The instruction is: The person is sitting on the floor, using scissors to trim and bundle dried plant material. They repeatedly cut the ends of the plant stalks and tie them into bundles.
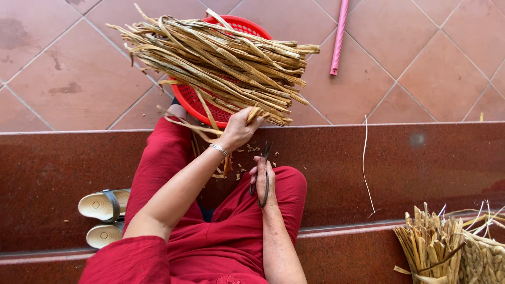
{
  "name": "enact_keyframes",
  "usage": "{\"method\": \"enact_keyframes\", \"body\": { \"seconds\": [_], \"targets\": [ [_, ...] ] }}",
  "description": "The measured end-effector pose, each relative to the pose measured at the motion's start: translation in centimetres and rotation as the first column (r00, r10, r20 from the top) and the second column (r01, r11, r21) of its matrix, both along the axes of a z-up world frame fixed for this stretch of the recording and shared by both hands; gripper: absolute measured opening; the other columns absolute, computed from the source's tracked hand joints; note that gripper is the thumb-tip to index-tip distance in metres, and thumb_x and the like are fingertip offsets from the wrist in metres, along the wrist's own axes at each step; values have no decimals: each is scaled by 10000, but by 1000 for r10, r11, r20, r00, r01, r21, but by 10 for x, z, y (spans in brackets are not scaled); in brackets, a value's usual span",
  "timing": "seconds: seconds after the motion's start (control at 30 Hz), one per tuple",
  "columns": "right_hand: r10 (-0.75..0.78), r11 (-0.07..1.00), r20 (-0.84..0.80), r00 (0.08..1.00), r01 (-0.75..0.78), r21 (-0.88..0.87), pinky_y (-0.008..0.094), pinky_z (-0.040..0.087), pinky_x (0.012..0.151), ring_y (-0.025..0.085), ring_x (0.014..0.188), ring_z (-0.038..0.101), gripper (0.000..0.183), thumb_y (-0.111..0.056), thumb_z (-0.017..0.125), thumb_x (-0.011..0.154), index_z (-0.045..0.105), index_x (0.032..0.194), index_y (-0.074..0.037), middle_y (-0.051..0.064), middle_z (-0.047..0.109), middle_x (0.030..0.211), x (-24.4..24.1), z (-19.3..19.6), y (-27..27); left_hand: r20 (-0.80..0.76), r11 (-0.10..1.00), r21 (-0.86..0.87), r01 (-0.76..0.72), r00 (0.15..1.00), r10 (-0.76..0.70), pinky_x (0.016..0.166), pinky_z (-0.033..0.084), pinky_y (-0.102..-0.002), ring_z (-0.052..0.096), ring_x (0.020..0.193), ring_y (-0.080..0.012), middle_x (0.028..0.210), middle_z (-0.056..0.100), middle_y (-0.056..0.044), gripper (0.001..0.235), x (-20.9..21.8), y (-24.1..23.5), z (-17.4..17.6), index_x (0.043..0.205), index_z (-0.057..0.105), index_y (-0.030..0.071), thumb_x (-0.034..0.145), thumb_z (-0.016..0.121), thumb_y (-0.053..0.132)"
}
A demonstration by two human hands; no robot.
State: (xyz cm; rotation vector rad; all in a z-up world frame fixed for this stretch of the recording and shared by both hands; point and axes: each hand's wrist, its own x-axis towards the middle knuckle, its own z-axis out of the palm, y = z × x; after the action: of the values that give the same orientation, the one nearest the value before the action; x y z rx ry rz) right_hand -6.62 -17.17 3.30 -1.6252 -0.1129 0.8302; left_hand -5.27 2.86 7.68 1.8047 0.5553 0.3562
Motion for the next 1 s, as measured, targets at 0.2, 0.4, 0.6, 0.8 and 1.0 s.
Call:
{"method": "enact_keyframes", "body": {
  "seconds": [0.2,0.4,0.6,0.8,1.0],
  "targets": [
    [144,989,285,948,-131,-65,241,453,596,74,653,508,632,-567,408,1043,589,1379,-64,-4,575,797,-11,56,12,26,987,-142,-74,997,78,575,464,-298,539,668,-90,745,609,-9,180,-72,-11,43,968,685,22,995,718,196],
    [368,928,547,752,-262,-265,375,534,825,253,915,680,744,-656,312,1037,587,1395,-65,132,686,972,-28,122,22,200,957,-270,-105,966,163,627,553,-231,685,755,-43,800,666,21,143,-112,-34,78,922,666,23,958,737,141],
    [399,917,670,626,-283,-282,433,536,911,360,1091,689,752,-653,290,1054,562,1385,-34,228,674,1227,-47,151,20,286,938,-301,-174,922,263,593,572,-211,698,719,-47,833,621,10,144,-127,-39,94,915,629,38,950,731,134],
    [374,927,591,715,-288,-238,399,518,754,267,823,641,767,-658,275,1059,635,1291,-21,160,641,859,-55,147,11,296,897,-440,-48,935,195,639,570,-214,601,753,-26,844,636,1,129,-138,-44,93,990,679,21,1037,671,141],
    [369,928,573,732,-323,-185,371,485,652,179,674,528,829,-713,276,1045,647,1257,-2,84,535,704,-64,156,10,313,719,-691,69,926,213,719,611,-223,662,819,-21,897,687,39,126,-146,-42,93,1030,663,38,1001,630,156]
  ]
}}
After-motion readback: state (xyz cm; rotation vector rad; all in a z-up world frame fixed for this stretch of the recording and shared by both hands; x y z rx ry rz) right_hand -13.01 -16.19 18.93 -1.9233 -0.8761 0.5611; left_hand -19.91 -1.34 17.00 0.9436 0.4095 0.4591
